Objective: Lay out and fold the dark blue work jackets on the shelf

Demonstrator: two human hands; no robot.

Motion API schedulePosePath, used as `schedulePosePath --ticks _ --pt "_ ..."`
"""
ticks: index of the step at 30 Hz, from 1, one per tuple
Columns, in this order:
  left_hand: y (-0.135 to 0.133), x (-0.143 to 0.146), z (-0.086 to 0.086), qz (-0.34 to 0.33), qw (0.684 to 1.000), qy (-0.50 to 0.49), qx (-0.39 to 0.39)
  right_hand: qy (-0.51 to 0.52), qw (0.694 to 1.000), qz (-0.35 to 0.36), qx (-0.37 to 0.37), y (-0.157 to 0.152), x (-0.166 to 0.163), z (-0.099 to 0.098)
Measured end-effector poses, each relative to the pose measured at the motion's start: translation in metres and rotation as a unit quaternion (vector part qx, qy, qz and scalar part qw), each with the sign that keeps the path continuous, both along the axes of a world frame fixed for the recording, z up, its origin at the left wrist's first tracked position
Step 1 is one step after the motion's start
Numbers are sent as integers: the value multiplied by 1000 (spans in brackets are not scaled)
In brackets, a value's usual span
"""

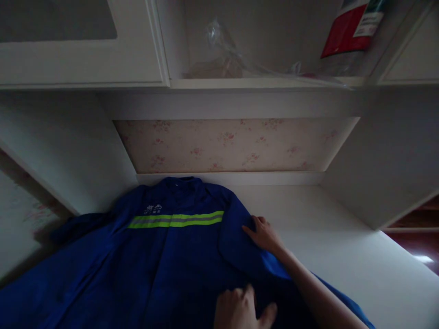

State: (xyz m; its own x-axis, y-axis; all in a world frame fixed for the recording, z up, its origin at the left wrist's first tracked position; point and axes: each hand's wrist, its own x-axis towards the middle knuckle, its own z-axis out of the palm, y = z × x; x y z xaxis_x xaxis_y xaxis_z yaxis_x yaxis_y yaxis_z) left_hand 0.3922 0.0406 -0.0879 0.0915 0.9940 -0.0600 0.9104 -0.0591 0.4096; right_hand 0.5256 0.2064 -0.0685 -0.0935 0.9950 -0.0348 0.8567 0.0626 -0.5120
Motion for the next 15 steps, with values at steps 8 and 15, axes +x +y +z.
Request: schedulePosePath --ticks 8,15 --pt "12 42 -8 -74 978 48 -191 12 998 -7 56 8 -3 -2" --pt "25 26 26 -101 963 -35 -249 64 987 -65 135 51 21 21"
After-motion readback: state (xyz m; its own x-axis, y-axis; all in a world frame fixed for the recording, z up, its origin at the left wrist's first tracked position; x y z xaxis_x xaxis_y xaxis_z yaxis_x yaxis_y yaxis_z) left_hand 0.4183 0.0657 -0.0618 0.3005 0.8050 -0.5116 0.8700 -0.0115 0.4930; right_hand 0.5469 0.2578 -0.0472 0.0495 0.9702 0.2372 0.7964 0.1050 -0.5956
